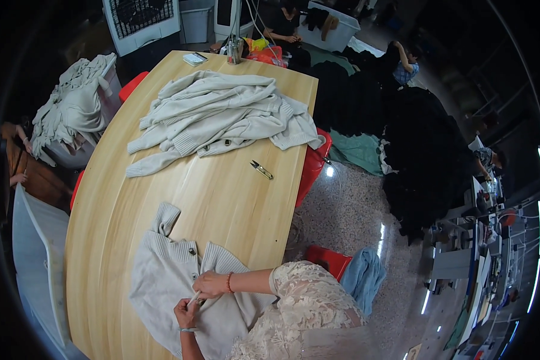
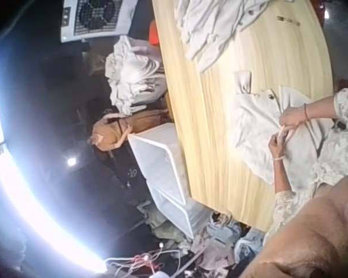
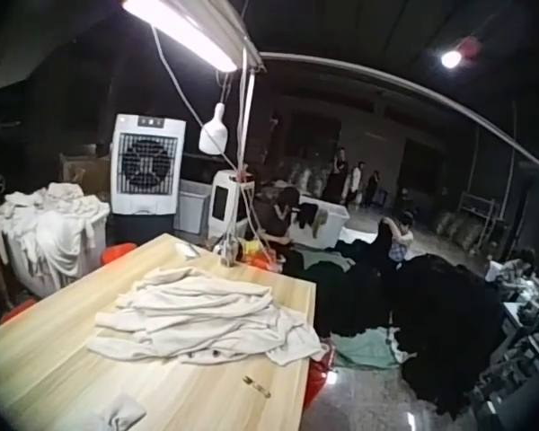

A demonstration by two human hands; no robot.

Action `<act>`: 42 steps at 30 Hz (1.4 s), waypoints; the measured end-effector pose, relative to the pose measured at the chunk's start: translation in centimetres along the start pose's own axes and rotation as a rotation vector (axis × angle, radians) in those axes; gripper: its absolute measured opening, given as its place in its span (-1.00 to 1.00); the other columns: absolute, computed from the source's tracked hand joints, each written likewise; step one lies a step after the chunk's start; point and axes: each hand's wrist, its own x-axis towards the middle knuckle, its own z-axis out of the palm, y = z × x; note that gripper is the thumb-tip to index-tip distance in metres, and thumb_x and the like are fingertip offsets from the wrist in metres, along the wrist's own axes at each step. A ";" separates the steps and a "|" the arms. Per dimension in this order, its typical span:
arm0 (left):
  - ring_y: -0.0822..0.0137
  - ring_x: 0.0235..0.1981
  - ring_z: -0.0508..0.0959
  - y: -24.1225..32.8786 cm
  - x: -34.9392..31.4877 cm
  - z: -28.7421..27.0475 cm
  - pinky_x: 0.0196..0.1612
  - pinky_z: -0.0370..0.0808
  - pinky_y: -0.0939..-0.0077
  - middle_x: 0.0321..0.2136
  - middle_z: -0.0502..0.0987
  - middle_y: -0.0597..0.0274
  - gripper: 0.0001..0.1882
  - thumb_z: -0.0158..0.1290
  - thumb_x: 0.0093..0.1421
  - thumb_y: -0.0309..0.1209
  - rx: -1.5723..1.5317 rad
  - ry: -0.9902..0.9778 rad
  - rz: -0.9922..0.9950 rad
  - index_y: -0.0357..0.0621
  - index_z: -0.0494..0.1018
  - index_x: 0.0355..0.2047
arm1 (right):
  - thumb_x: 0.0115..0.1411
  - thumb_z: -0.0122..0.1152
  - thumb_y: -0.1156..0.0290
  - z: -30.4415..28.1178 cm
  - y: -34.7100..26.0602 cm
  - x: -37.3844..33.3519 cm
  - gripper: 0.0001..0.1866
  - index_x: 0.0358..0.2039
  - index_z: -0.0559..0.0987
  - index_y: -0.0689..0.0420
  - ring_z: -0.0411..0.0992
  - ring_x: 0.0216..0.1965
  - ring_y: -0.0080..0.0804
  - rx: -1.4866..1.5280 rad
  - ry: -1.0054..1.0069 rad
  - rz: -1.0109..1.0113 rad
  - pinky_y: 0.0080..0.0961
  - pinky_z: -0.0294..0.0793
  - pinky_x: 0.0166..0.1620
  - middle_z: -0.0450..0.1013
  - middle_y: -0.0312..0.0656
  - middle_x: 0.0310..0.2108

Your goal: Inspecting sweaters for quality, checking buttons, and folding them on a work table in a factory environment.

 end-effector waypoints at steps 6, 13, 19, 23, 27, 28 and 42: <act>0.44 -0.55 0.43 -1.5 0.3 0.2 -0.44 0.38 0.56 -0.57 0.47 0.25 -0.90 0.15 0.00 -0.55 0.539 0.296 0.175 -0.29 0.45 -0.47 | -0.03 0.08 0.41 -2.4 1.0 -0.6 -0.85 -0.47 0.46 0.24 0.44 -0.33 -0.01 -0.306 -0.032 0.094 -0.16 0.40 -0.29 0.39 0.01 -0.37; 0.07 -0.39 0.48 4.8 4.9 4.7 -0.29 0.46 0.33 -0.37 0.38 0.03 -0.71 0.03 -0.03 -0.64 0.416 0.241 0.412 -0.24 0.42 -0.23 | 0.00 0.00 0.47 -1.8 1.0 -1.2 -0.88 -0.43 0.41 0.23 0.43 -0.34 -0.04 -0.369 0.028 0.111 -0.19 0.39 -0.31 0.37 -0.01 -0.36; 0.16 -0.47 0.52 4.5 6.8 5.7 -0.36 0.48 0.38 -0.50 0.46 0.09 -0.78 0.10 -0.05 -0.60 0.638 0.170 0.383 -0.25 0.46 -0.33 | 0.07 -0.03 0.44 -1.7 2.4 -2.1 -0.83 -0.30 0.39 0.17 0.41 -0.30 -0.04 -0.374 0.141 0.130 -0.18 0.36 -0.24 0.37 -0.05 -0.33; 0.53 -0.64 0.46 2.5 7.1 5.8 -0.58 0.39 0.66 -0.60 0.54 0.23 -0.89 0.14 0.05 -0.53 -0.213 0.128 0.072 -0.37 0.48 -0.50 | 0.08 -0.05 0.44 -1.3 1.6 -1.9 -0.81 -0.27 0.40 0.17 0.41 -0.24 -0.02 -0.244 0.080 0.163 -0.17 0.36 -0.18 0.39 -0.03 -0.27; 0.56 -0.64 0.42 2.7 6.6 5.4 -0.59 0.34 0.72 -0.60 0.51 0.32 -0.90 0.14 0.07 -0.52 -0.351 0.094 -0.085 -0.35 0.50 -0.48 | 0.04 0.01 0.46 -0.7 1.1 -1.8 -0.74 -0.21 0.38 0.15 0.43 -0.23 -0.03 -0.140 0.165 0.152 -0.17 0.42 -0.20 0.40 0.00 -0.20; 0.58 -0.65 0.40 2.8 6.2 5.2 -0.59 0.32 0.72 -0.60 0.50 0.34 -0.89 0.15 0.08 -0.51 -0.395 0.083 -0.124 -0.34 0.51 -0.46 | 0.04 0.01 0.46 -0.9 0.5 -1.7 -0.74 -0.21 0.38 0.15 0.43 -0.23 -0.03 -0.139 0.163 0.149 -0.17 0.42 -0.20 0.40 0.00 -0.20; 0.51 -0.37 0.52 2.4 2.7 5.0 -0.26 0.45 0.65 -0.36 0.57 0.23 -0.75 0.07 0.07 -0.60 -0.074 -0.029 0.133 -0.40 0.50 -0.20 | 0.09 0.02 0.40 -0.2 1.6 -2.3 -0.73 -0.20 0.44 0.24 0.42 -0.22 0.01 -0.128 0.056 0.164 -0.20 0.41 -0.14 0.41 0.05 -0.27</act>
